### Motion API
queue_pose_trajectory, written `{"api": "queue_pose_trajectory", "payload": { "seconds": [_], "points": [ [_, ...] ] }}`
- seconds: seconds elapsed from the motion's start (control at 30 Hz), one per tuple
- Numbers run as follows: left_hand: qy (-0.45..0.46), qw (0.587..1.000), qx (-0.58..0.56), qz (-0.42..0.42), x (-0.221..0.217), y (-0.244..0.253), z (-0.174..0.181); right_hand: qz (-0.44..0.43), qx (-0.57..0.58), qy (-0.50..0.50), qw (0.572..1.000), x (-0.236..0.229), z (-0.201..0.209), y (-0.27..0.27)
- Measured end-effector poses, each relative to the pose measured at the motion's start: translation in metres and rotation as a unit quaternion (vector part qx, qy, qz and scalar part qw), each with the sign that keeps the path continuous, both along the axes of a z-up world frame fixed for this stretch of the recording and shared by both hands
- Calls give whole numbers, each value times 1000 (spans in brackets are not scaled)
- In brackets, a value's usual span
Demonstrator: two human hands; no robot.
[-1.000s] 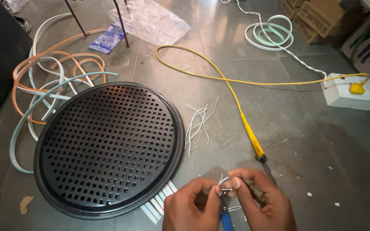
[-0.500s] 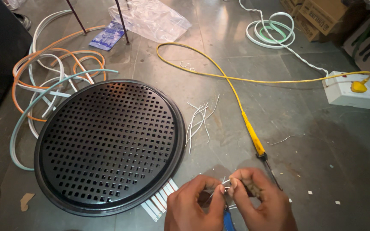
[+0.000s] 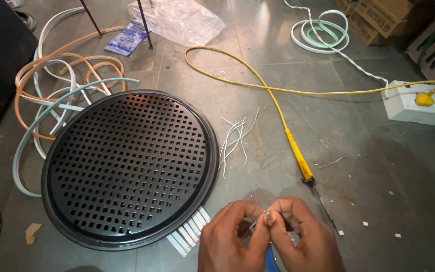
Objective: The person strips the insulation off the ends of several white wires using a pair of wire strippers. They then insert the stripped ends into a small white plastic connector block.
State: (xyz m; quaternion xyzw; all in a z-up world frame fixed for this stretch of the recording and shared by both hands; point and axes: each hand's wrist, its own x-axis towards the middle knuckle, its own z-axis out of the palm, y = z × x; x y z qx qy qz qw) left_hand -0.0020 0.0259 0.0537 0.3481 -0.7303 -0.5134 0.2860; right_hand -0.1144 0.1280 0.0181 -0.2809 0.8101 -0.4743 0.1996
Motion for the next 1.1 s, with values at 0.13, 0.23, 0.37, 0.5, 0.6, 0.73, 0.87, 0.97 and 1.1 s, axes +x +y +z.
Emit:
{"api": "queue_pose_trajectory", "payload": {
  "seconds": [0.13,0.23,0.37,0.5,0.6,0.73,0.87,0.97,1.1],
  "points": [
    [-12,1000,21,3,0,0,-4,4,-2,-11,1000,1,3,-2],
    [-18,999,30,5,1,1,-7,-2,10,-2,1000,1,4,-1],
    [12,1000,28,-5,1,0,-6,-34,51,-1,998,5,5,-2],
    [-26,1000,15,-6,2,-3,-1,-4,-29,-20,999,0,9,-4],
    [-123,983,126,56,3,-10,7,-14,70,-37,997,-15,13,-1],
    [-150,975,124,104,2,-22,21,42,338,64,938,-19,12,4],
    [-115,989,39,83,-15,-34,23,141,478,39,866,-4,-4,0],
    [-96,993,-41,61,-42,-54,26,164,487,21,858,-2,-7,-7],
    [-9,949,-307,69,-76,-71,26,170,445,47,878,0,-3,-2]
  ]
}}
